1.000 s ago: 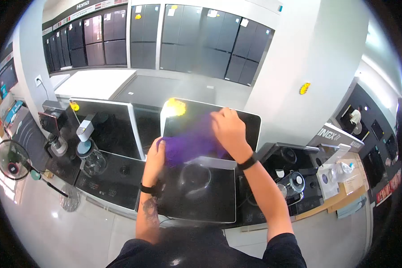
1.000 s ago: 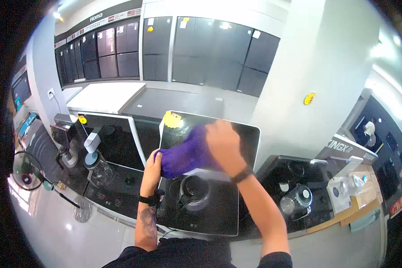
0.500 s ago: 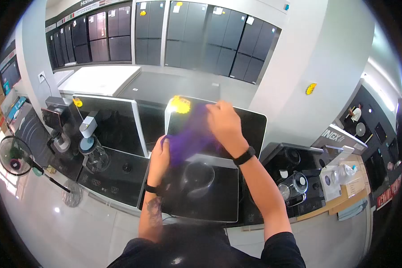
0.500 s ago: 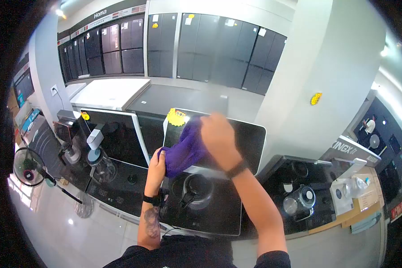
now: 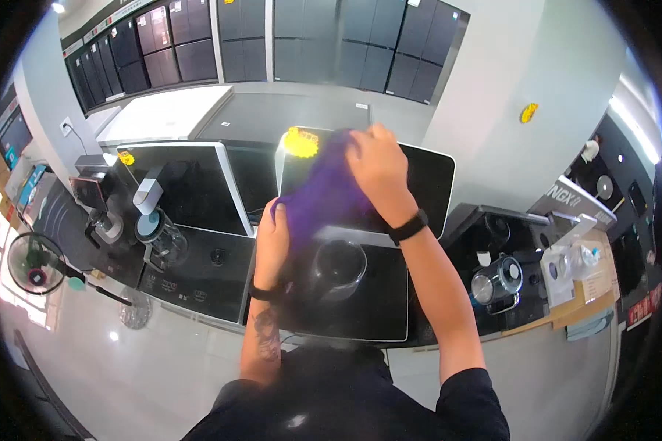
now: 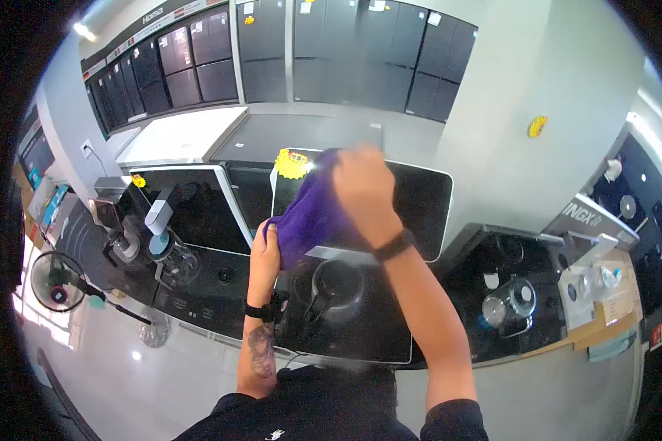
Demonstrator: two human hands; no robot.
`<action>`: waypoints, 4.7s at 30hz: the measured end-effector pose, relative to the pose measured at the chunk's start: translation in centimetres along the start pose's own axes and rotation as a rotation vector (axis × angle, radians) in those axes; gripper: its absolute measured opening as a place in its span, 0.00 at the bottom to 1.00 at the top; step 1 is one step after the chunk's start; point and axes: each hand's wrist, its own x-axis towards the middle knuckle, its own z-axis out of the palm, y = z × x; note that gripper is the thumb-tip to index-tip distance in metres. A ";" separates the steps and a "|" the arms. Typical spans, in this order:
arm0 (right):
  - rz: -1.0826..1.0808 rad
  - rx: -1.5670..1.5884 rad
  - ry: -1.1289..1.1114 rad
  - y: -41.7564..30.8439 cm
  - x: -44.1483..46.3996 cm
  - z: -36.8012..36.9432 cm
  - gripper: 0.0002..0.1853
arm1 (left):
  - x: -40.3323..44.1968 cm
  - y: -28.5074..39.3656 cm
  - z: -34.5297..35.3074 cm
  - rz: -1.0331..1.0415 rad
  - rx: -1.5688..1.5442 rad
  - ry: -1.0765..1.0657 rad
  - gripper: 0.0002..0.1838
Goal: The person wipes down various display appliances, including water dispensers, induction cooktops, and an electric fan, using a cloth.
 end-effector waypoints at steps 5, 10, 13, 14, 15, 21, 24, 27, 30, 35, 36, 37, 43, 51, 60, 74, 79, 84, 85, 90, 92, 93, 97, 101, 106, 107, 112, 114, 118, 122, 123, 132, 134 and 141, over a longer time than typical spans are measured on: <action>0.045 -0.001 -0.048 -0.3 0.3 -1.1 0.11 | 0.0 0.6 -0.2 -0.022 0.025 -0.032 0.21; 0.128 -0.030 -0.033 1.5 -2.0 -2.0 0.12 | 0.3 -0.7 0.0 -0.040 0.040 0.004 0.22; 0.243 -0.016 -0.112 1.0 -3.3 -3.4 0.11 | -0.1 0.8 -0.1 -0.038 0.044 0.006 0.22; 0.252 -0.010 -0.119 1.0 -3.6 -3.5 0.11 | -0.2 1.1 -0.1 -0.028 0.043 0.006 0.22; 0.263 -0.003 -0.126 1.0 -3.8 -3.6 0.11 | -0.2 1.1 -0.1 -0.023 0.033 -0.010 0.21; 0.097 -0.043 -0.119 1.0 -2.7 -2.9 0.10 | 0.1 0.3 -0.1 -0.019 0.029 -0.041 0.21; -0.029 -0.049 -0.071 0.4 -1.6 -1.7 0.11 | 0.2 0.6 -0.7 -0.004 0.009 -0.100 0.21; -0.072 -0.020 -0.102 -1.2 -1.2 -1.2 0.12 | 0.4 -0.2 -0.8 0.045 0.060 -0.079 0.20; -0.096 -0.017 -0.171 -2.6 -1.5 -1.1 0.14 | 0.3 -0.1 -0.8 0.034 0.045 -0.078 0.20; -0.118 -0.035 -0.311 -4.3 -2.9 -1.0 0.16 | 0.4 -0.9 -0.8 0.042 0.043 -0.093 0.20; -0.122 -0.034 -0.345 -4.6 -3.4 -0.9 0.16 | 0.5 -1.1 -0.9 0.060 0.044 -0.103 0.19; -0.125 -0.035 -0.378 -5.0 -3.7 -0.8 0.17 | 0.5 -0.9 -1.0 0.036 0.053 -0.109 0.19; -0.135 0.019 -0.335 -6.3 -3.7 -0.2 0.16 | 0.8 -1.5 -0.9 -0.002 0.078 -0.125 0.19; -0.153 0.010 -0.298 -8.8 -2.4 1.4 0.10 | 1.1 -1.7 -1.1 -0.001 0.020 -0.153 0.19; 0.029 0.302 -0.329 -6.5 -7.6 -4.0 0.19 | -3.5 2.2 -3.1 -0.061 0.124 0.024 0.18; 1.021 0.286 -0.223 0.2 -35.4 -20.0 0.16 | -15.8 10.0 8.0 0.353 -0.091 -0.850 0.09; 1.378 0.360 -0.201 3.4 -41.1 -26.5 0.20 | -20.0 11.7 16.0 0.585 -0.094 -1.089 0.10; 1.514 0.320 -0.173 6.2 -46.9 -36.3 0.28 | -26.5 16.5 24.8 0.147 -0.023 -1.245 0.03; 1.545 0.378 -0.144 7.2 -48.8 -38.2 0.29 | -28.0 16.8 27.0 0.138 -0.047 -1.237 0.03; 1.603 0.524 -0.154 10.2 -56.3 -48.8 0.17 | -34.4 18.5 36.1 0.074 0.016 -1.356 0.06; 1.631 0.481 -0.149 13.3 -58.1 -52.5 0.15 | -36.8 20.5 39.8 0.077 0.032 -1.385 0.08; 1.657 0.462 -0.156 14.1 -58.4 -54.4 0.14 | -38.0 21.0 41.2 0.056 0.007 -1.386 0.08; 1.494 0.320 -0.101 20.1 -59.8 -58.6 0.12 | -41.0 20.0 46.9 0.123 -0.005 -1.367 0.10; 1.537 0.001 -0.556 25.3 -63.4 -60.6 0.14 | -42.8 19.9 52.5 0.072 0.007 -1.432 0.14; 1.564 0.045 -0.456 30.8 -66.4 -64.5 0.15 | -44.3 19.5 61.1 0.091 0.130 -1.496 0.14; 1.550 0.023 -0.517 32.2 -66.5 -65.1 0.16 | -44.4 20.4 62.6 -0.011 0.153 -1.552 0.13; 1.562 0.103 -0.519 44.3 -64.9 -68.1 0.16 | -45.0 18.0 73.1 -0.169 -0.073 -1.470 0.08; 1.401 -0.150 -0.748 50.8 -63.8 -69.0 0.16 | -44.6 18.3 78.0 -0.066 -0.150 -1.335 0.07; 1.357 -0.098 -0.598 62.0 -58.3 -69.9 0.17 | -42.2 21.0 86.1 0.037 -0.263 -1.072 0.07; 0.930 -0.089 -0.285 69.6 -56.0 -68.4 0.20 | -41.0 23.2 89.7 0.183 -0.277 -0.779 0.10; 0.905 -0.143 -0.318 71.5 -56.4 -67.6 0.20 | -41.1 22.7 90.4 0.231 -0.197 -0.765 0.10; 0.978 -0.165 -0.638 81.1 -67.3 -61.8 0.25 | -46.7 16.8 91.7 0.128 0.611 -1.204 0.12; 0.955 -0.120 -0.576 81.1 -67.8 -60.8 0.26 | -47.9 15.9 93.4 0.235 0.562 -1.139 0.15; 0.844 -0.015 -0.484 88.0 -70.2 -59.1 0.23 | -49.2 13.1 102.2 0.173 0.697 -0.793 0.23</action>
